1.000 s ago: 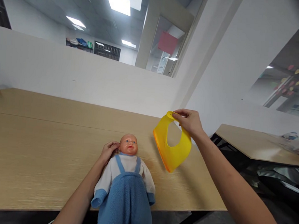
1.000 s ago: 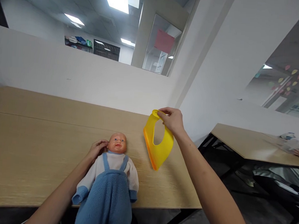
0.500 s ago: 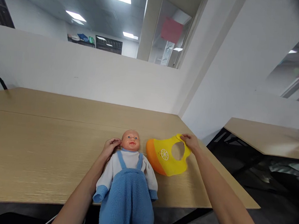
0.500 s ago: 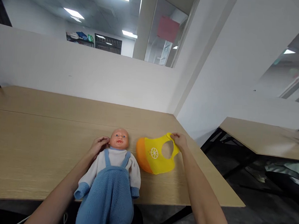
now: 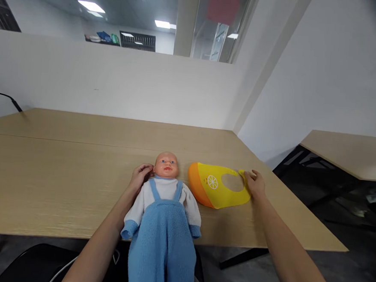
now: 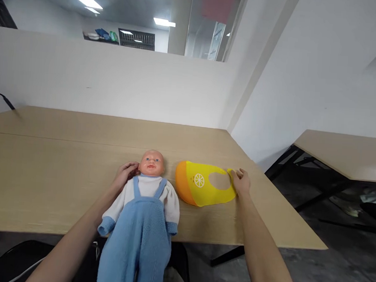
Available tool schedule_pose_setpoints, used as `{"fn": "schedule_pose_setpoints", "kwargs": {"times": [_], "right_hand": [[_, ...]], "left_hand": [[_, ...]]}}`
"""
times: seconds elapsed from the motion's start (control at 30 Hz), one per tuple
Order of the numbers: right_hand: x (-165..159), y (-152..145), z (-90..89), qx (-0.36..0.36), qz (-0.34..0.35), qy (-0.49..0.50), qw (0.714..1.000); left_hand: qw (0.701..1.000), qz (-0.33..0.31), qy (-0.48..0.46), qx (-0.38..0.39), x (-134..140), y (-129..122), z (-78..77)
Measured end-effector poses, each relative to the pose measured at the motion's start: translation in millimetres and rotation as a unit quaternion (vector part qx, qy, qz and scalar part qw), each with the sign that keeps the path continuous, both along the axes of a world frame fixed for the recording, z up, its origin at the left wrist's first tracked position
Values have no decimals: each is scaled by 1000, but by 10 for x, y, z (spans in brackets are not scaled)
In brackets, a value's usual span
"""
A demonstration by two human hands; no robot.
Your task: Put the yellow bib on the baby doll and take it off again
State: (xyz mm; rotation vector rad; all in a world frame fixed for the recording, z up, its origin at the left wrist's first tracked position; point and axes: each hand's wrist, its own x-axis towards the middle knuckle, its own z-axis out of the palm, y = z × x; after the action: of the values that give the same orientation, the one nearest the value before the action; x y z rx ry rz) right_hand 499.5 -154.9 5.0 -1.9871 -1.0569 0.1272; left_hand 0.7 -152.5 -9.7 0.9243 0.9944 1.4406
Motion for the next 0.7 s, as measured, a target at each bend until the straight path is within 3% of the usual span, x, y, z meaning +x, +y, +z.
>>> {"fn": "schedule_pose_setpoints", "kwargs": {"times": [0.23, 0.4, 0.53, 0.7], "right_hand": [[-196, -404, -70, -79, -48, -35, 995], [-414, -688, -91, -148, 39, -152, 977], [-568, -761, -81, -202, 47, -249, 946], [-645, -738, -78, -242, 31, -272, 931]], "left_hand": [[1000, 5, 23, -7, -81, -384, 41], [991, -46, 123, -5, -204, -900, 94], [985, -54, 164, 2, -295, -1244, 83], [984, -33, 174, 11, -359, -1374, 2]]}}
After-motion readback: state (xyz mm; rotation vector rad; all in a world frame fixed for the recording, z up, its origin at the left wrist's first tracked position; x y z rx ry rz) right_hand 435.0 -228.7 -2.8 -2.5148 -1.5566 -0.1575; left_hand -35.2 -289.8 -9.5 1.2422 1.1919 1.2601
